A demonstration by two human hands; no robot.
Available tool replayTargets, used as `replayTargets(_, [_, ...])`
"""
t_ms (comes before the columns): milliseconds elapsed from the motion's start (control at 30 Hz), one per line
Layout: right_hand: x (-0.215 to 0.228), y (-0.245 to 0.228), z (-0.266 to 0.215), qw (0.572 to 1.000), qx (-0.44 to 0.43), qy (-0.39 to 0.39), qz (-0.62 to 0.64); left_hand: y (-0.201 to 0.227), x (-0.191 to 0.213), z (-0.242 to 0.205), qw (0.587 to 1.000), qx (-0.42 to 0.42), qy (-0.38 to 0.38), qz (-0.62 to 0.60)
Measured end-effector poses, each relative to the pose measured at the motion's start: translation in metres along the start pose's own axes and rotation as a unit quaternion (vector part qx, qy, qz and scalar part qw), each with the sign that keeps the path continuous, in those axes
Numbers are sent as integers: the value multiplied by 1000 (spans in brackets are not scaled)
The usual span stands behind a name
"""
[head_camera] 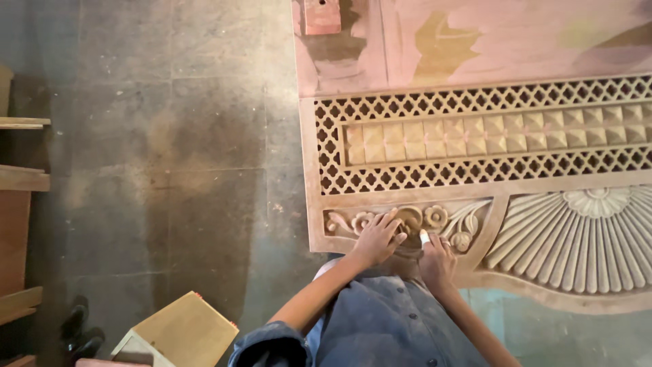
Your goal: The person uses a white sanding block to smooth the carved floral and geometric patterns on a large wooden panel. They move the block back and forth across the raised details, focusing on the edges and curves of the design.
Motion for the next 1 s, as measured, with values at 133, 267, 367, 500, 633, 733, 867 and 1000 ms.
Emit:
replayTargets(133, [-1, 0, -3, 1000, -11, -10, -7, 0, 1, -5, 1000, 12, -10, 4])
replayTargets(267, [-1, -3, 5, 1000, 10, 15, 17, 0, 2, 0, 1000, 9, -12, 1])
replayTargets(367, [-5, 5, 0, 1000, -3, 7, -5, 3, -1, -3, 1000, -2, 2, 9])
replayTargets(500, [-9, 6, -3, 1000, -20, -6, -13, -3, -1, -5, 1000, -2, 4, 11])
replayTargets(633, [-5, 7, 4, 999, -18, 9, 27, -2, -8, -5, 1000, -20, 5, 16])
replayTargets(733, [-6, 9, 4, 999, -26, 21, 35, -7, -11, -10, 999, -5, -3, 36])
replayTargets(867, [-20, 19, -3, 999, -38, -14, 1, -7, -12, -8, 1000, -12, -3, 26])
replayTargets(1000, [-21, 19, -9, 997, -45, 18, 59, -12, -15, -12, 1000, 2, -17, 13])
Point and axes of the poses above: each hand's wrist, its own z-axis towards the middle knuckle, its own x-axis out of the back of the hand, y = z × x, the point moved 10 cm from there along z, towards the middle knuckle, and after that the axes turned 12 degrees about y, right-handed, at the moved point
